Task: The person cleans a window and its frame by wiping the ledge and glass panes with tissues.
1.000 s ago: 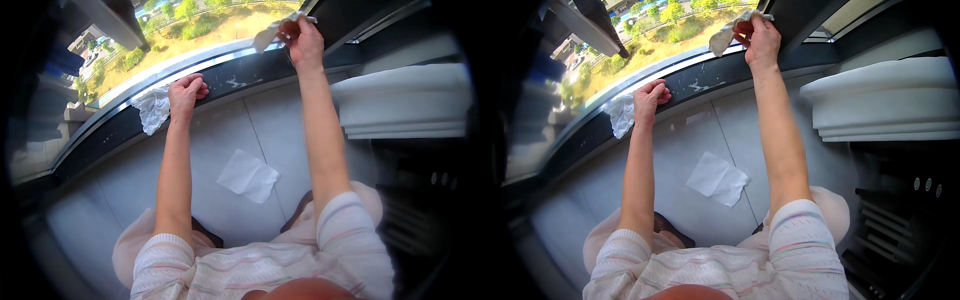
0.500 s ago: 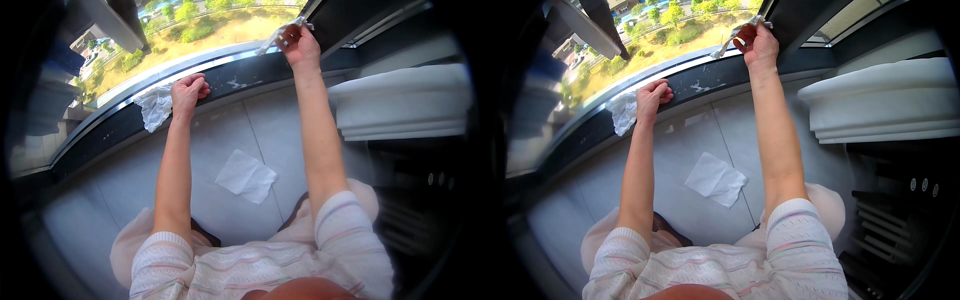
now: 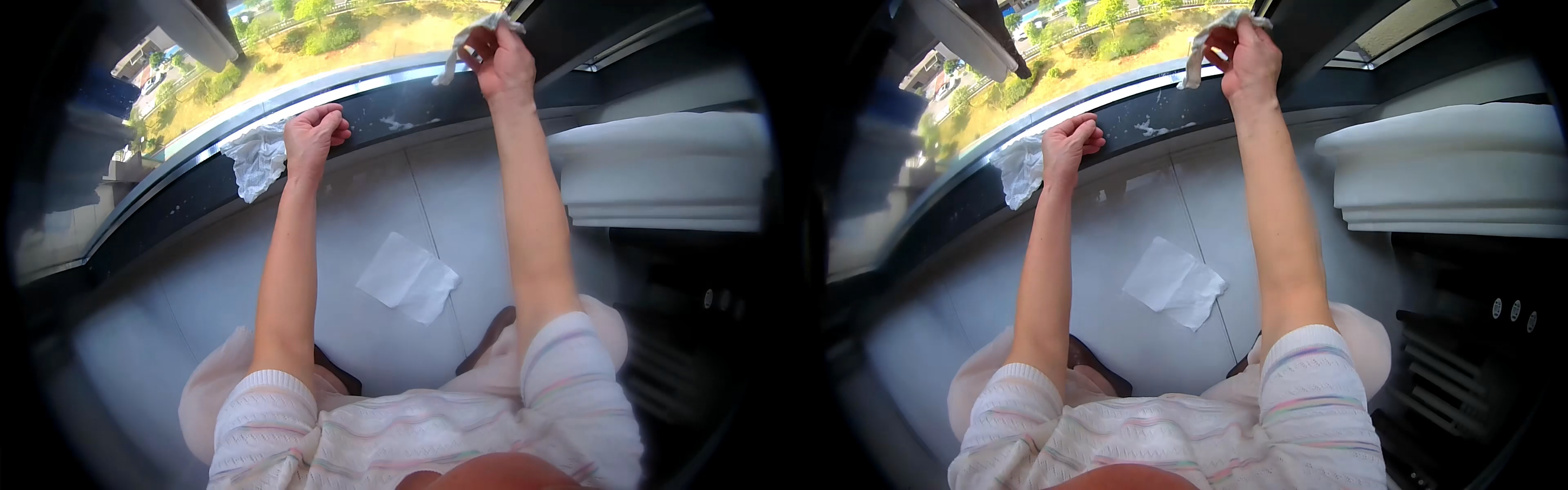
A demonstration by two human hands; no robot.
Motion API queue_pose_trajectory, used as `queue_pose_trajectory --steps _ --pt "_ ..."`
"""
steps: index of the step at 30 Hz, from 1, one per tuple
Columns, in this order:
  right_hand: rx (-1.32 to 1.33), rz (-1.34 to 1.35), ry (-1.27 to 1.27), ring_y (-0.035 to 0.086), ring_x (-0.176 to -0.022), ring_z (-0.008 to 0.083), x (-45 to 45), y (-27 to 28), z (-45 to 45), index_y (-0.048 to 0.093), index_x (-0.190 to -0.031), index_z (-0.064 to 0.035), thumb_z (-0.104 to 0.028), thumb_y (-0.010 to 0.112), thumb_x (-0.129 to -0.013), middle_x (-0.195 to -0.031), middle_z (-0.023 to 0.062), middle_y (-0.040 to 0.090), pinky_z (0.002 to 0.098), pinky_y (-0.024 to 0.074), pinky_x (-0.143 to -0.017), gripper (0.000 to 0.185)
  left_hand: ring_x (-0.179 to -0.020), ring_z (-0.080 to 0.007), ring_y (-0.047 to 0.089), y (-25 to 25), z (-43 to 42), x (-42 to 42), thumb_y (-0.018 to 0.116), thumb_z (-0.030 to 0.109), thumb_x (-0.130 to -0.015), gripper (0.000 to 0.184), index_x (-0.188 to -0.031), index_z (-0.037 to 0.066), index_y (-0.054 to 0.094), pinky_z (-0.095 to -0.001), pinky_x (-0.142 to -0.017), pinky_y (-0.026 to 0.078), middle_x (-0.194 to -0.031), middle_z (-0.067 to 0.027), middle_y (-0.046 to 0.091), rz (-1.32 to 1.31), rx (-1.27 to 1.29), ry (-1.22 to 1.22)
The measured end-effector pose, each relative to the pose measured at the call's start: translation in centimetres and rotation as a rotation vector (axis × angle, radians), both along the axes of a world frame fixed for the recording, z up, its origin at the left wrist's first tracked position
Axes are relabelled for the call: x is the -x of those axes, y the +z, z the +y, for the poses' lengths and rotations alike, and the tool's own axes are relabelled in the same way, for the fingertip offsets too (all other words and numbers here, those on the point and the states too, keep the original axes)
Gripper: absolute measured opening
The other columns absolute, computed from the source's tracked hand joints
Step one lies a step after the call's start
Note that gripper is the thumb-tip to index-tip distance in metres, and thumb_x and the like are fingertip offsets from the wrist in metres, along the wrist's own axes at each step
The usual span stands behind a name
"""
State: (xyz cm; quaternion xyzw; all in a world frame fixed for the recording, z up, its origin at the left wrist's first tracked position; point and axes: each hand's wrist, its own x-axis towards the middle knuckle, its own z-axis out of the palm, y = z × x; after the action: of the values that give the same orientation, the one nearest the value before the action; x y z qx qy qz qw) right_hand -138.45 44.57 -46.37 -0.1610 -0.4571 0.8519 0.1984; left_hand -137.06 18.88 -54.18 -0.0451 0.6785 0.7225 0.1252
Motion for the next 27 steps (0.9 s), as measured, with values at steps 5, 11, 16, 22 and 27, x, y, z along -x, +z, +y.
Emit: queue_pose_trajectory --steps 5,11,16,22,27 --pt "-0.155 -0.053 0.047 0.062 -0.074 0.0193 -0.1 -1.9 1.1 0.056 -0.097 -0.0077 -0.028 0.050 -0.089 -0.079 0.0066 0.063 0.0345 0.0482 -0.061 0.023 -0.061 -0.0110 0.060 0.6 0.3 0.0 0.059 0.013 -0.080 0.018 -0.092 0.001 0.063 -0.0196 -0.055 0.048 -0.073 -0.0050 0.062 -0.015 -0.004 0.016" --pt "-0.368 -0.140 0.131 0.063 -0.076 0.0152 -0.9 -3.0 0.9 0.055 -0.098 -0.0112 -0.030 0.052 -0.088 -0.082 0.0027 0.065 0.0294 0.0453 -0.060 0.022 -0.062 -0.0109 0.060 -0.1 0.3 -0.2 0.059 0.012 -0.079 0.018 -0.093 0.000 0.063 -0.0199 -0.056 0.048 -0.073 -0.0054 0.062 0.046 0.009 0.001" --pt "-0.275 -0.151 0.146 0.064 -0.076 0.0155 -1.0 -3.5 0.3 0.058 -0.097 -0.0084 -0.025 0.052 -0.087 -0.082 0.0042 0.064 0.0285 0.0467 -0.064 0.020 -0.064 -0.0082 0.058 0.8 0.4 -1.4 0.058 0.010 -0.080 0.019 -0.094 -0.001 0.062 -0.0197 -0.059 0.049 -0.074 -0.0041 0.062 0.202 0.147 -0.045" --pt "-0.130 -0.063 0.480 0.059 -0.089 0.0127 -3.1 -3.9 0.9 0.058 -0.099 -0.0077 -0.021 0.052 -0.084 -0.092 0.0030 0.063 0.0351 0.0464 -0.075 0.021 -0.057 -0.0056 0.055 3.7 -3.2 -0.8 0.055 0.009 -0.078 0.017 -0.089 0.000 0.065 -0.0165 -0.055 0.045 -0.068 -0.0018 0.061 0.336 0.396 0.077" --pt "0.056 -0.012 0.658 0.057 -0.092 0.0177 -4.6 -4.2 2.5 0.058 -0.101 -0.0050 -0.021 0.050 -0.083 -0.097 0.0051 0.062 0.0413 0.0450 -0.081 0.026 -0.063 -0.0152 0.061 3.8 -6.7 -0.3 0.056 0.025 -0.071 0.022 -0.082 0.011 0.068 -0.0270 -0.062 0.047 -0.068 -0.0034 0.064 0.331 0.802 0.106"
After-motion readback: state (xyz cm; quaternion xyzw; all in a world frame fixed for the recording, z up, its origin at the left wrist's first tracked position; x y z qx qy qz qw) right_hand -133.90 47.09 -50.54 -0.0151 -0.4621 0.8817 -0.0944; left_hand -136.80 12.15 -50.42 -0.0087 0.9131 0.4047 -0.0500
